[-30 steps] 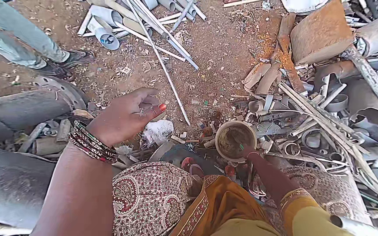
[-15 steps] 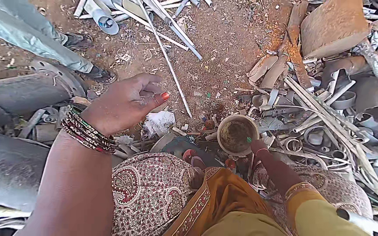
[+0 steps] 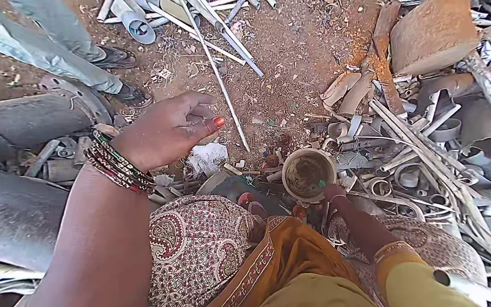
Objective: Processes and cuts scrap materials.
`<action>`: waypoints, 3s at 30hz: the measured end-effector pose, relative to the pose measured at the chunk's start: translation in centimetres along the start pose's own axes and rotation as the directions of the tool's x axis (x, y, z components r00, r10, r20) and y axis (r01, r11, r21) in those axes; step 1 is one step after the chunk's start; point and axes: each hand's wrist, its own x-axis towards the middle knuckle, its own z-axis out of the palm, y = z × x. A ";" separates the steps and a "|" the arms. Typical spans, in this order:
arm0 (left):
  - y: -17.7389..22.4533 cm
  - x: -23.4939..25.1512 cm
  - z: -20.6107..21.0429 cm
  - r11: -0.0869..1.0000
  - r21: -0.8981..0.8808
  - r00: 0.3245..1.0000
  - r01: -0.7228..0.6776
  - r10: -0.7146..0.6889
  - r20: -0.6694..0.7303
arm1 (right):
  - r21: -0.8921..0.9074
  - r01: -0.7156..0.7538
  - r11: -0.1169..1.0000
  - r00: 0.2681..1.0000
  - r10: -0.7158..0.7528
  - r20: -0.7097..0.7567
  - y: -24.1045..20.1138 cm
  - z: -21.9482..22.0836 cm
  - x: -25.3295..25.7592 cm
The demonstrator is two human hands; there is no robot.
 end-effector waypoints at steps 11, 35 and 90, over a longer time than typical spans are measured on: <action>0.3 -0.3 0.0 0.999 0.010 0.999 -0.033 0.033 -0.002 | -0.112 0.077 0.991 0.997 -0.077 0.003 -0.6 0.6 -1.7; -0.8 -1.9 -0.5 1.000 -0.026 0.999 -0.009 0.008 -0.036 | -0.169 0.056 0.984 0.998 -0.053 0.028 -3.0 5.1 -3.8; -1.0 -2.2 -0.5 1.000 -0.006 0.998 -0.026 0.026 -0.059 | -0.183 0.081 0.980 0.994 -0.093 -0.059 -1.2 3.0 -2.2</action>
